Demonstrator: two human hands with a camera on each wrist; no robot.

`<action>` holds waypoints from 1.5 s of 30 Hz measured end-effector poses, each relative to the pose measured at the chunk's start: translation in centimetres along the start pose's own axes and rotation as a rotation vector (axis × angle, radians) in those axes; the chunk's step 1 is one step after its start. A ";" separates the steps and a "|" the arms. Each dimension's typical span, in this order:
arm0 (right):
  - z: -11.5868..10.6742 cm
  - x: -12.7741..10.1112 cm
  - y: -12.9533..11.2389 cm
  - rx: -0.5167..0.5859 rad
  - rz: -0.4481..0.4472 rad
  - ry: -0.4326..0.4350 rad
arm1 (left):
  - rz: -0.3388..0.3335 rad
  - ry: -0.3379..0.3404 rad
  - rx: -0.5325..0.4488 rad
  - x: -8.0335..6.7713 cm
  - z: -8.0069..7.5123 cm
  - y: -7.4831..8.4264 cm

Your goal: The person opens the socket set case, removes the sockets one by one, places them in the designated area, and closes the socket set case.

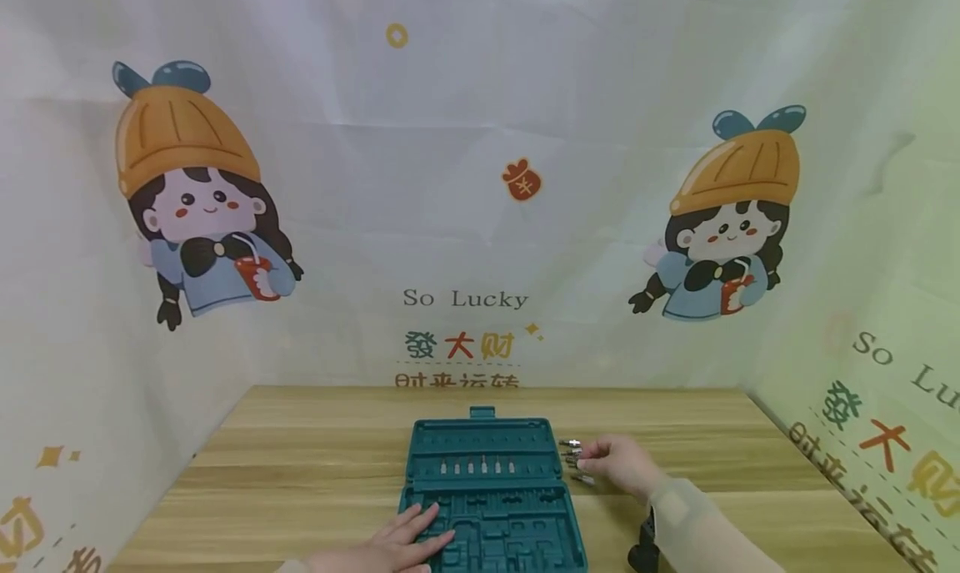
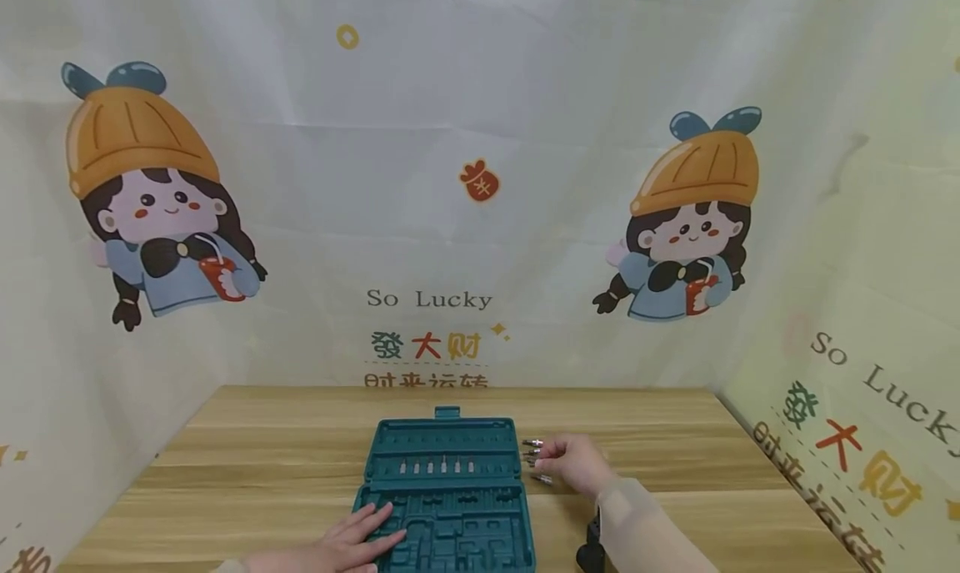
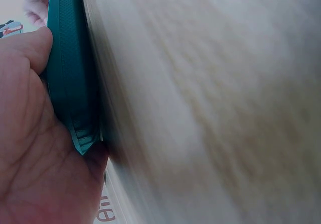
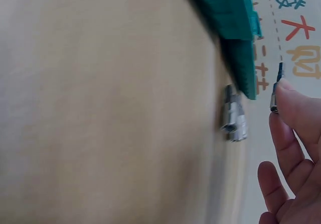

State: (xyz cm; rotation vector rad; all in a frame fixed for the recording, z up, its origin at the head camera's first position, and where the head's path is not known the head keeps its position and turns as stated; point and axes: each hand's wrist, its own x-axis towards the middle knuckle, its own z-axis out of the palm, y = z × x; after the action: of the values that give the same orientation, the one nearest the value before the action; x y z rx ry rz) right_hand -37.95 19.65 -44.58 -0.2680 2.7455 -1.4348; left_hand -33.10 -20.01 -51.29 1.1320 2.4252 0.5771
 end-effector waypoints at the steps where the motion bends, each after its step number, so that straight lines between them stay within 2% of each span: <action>1: 0.0 -0.2 0.2 -0.018 -0.004 0.005 | -0.004 0.000 -0.002 0.0 -0.1 0.1; 7: 0.1 -1.1 1.3 -0.076 -0.025 -0.017 | 0.002 -0.001 0.007 -0.2 -0.6 0.8; 12: 0.3 -1.2 1.8 -0.149 0.005 0.023 | 0.010 0.004 0.010 -0.4 -0.8 1.4; 16: 0.4 -1.1 1.9 -0.201 0.035 0.049 | 0.013 0.001 0.005 -0.4 -0.6 1.2; 22: 0.7 -0.9 1.9 -0.245 0.019 0.065 | 0.013 0.004 0.013 -0.6 -0.5 0.9; 27: 0.9 -0.8 1.7 -0.269 -0.004 0.081 | 0.011 0.014 0.009 -0.9 -1.0 2.5; 32: 0.9 -1.0 1.6 -0.291 -0.017 0.098 | -0.041 -0.006 -0.031 -1.1 -2.3 4.9; 35: 0.9 -1.0 1.6 -0.298 -0.018 0.103 | -0.063 -0.007 -0.042 -1.3 -3.0 5.7; 40: 0.9 -1.0 1.5 -0.298 -0.023 0.108 | -0.133 0.022 0.006 -1.2 -3.4 5.9; 45: 0.9 -1.0 1.4 -0.290 -0.022 0.108 | -0.175 0.033 0.033 -0.9 -3.6 5.2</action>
State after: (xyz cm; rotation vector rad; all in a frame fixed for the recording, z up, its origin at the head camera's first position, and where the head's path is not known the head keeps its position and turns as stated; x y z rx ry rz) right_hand -37.08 19.87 -46.30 -0.2347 3.0458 -1.0805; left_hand -31.22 -18.38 -45.42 0.9170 2.5380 0.5054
